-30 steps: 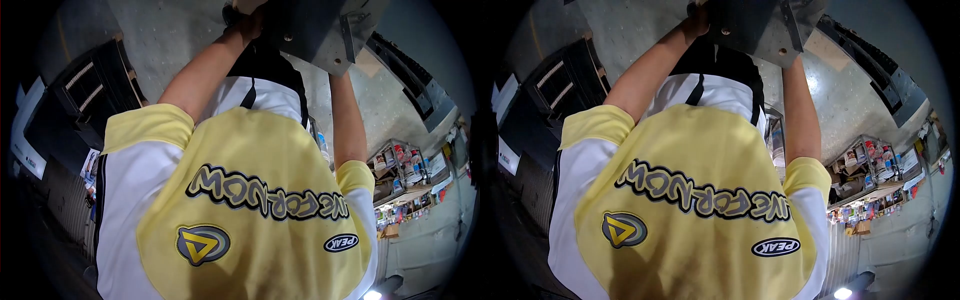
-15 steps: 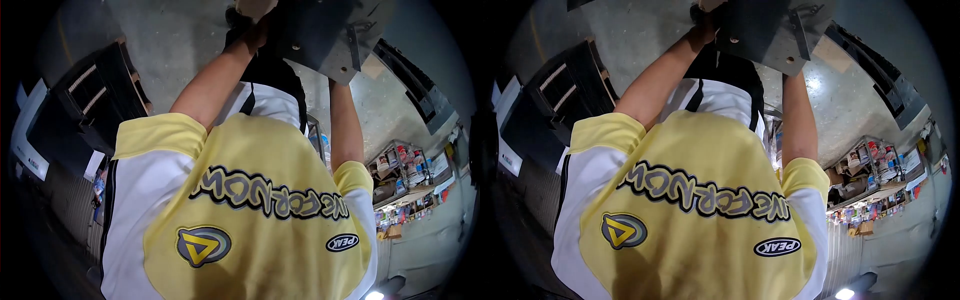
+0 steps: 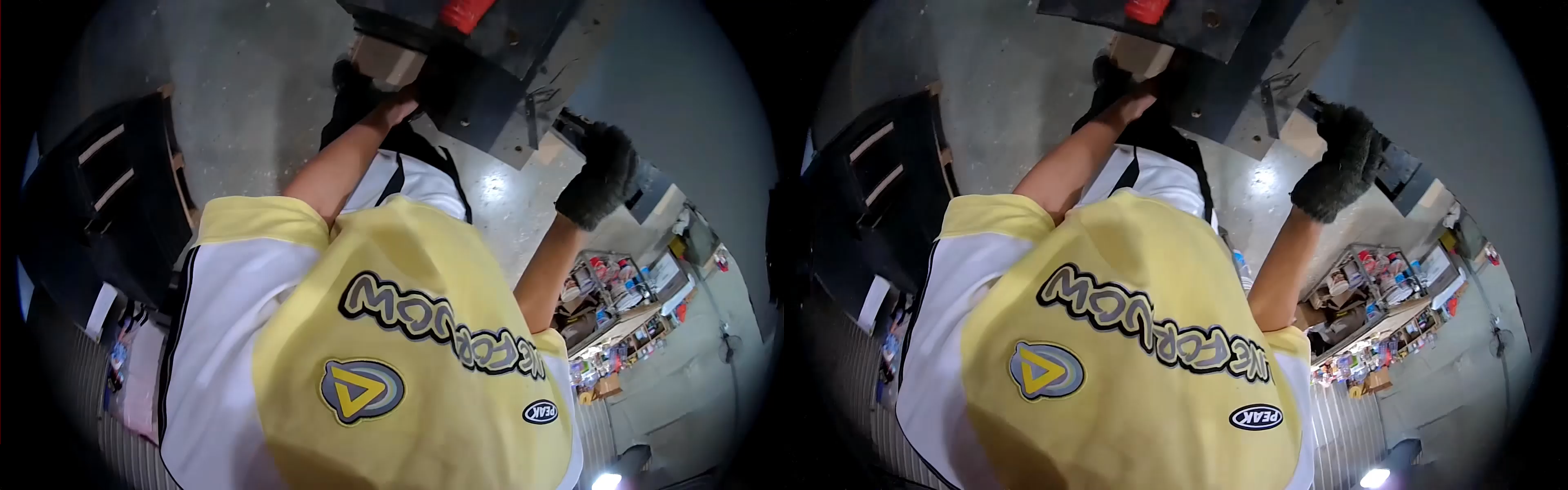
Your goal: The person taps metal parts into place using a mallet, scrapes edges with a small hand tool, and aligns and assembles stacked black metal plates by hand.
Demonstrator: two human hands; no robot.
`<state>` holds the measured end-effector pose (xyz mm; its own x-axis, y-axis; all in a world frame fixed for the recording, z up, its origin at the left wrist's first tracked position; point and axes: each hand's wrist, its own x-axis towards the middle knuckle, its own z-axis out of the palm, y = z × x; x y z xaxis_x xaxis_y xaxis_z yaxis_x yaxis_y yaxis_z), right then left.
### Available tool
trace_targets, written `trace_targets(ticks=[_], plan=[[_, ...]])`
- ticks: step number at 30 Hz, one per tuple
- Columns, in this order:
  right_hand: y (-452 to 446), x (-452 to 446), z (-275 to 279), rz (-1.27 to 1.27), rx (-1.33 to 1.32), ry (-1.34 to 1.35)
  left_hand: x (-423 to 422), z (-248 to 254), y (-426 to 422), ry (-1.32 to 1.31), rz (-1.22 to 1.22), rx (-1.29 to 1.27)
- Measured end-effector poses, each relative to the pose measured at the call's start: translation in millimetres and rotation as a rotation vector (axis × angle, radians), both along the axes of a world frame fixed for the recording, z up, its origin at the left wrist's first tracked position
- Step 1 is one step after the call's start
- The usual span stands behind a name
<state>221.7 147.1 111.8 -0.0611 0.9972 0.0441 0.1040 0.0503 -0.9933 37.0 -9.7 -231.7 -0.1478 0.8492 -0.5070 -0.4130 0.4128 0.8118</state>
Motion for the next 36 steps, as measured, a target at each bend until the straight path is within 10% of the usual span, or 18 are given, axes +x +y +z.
trace_targets(ticks=[5,12,15,19,21,24,29,33,36], plan=[[12.7,-146.2,97.9,0.378,0.09,-0.328,-12.8,-63.2,-1.3,0.483,-0.449,-0.002],[56.3,-257.3,116.8,0.339,0.254,-0.924,-36.6,3.0,5.7,0.259,-0.46,-0.089],[85.3,-273.5,103.4,0.302,0.221,-0.919,-37.9,12.2,10.0,0.255,-0.521,-0.104],[143.6,-234.9,79.1,0.451,-0.239,-0.225,-40.5,13.6,11.4,0.193,-0.505,-0.054],[150.7,-227.7,103.6,0.529,-0.917,0.514,-37.4,9.8,8.3,0.161,-0.493,-0.033],[146.2,-211.1,136.5,0.704,-0.812,0.298,-33.3,-11.3,8.2,0.047,-0.404,0.039],[38.6,-151.8,160.1,0.095,-0.274,0.143,-42.4,-16.0,2.4,-0.414,-0.037,0.101],[-5.8,-34.6,170.0,0.487,-0.244,0.276,-59.5,45.0,11.1,-0.285,0.13,-0.437],[-36.3,9.2,167.7,0.179,-0.469,-0.274,-45.8,-41.6,-25.1,0.257,-0.021,-0.008]])
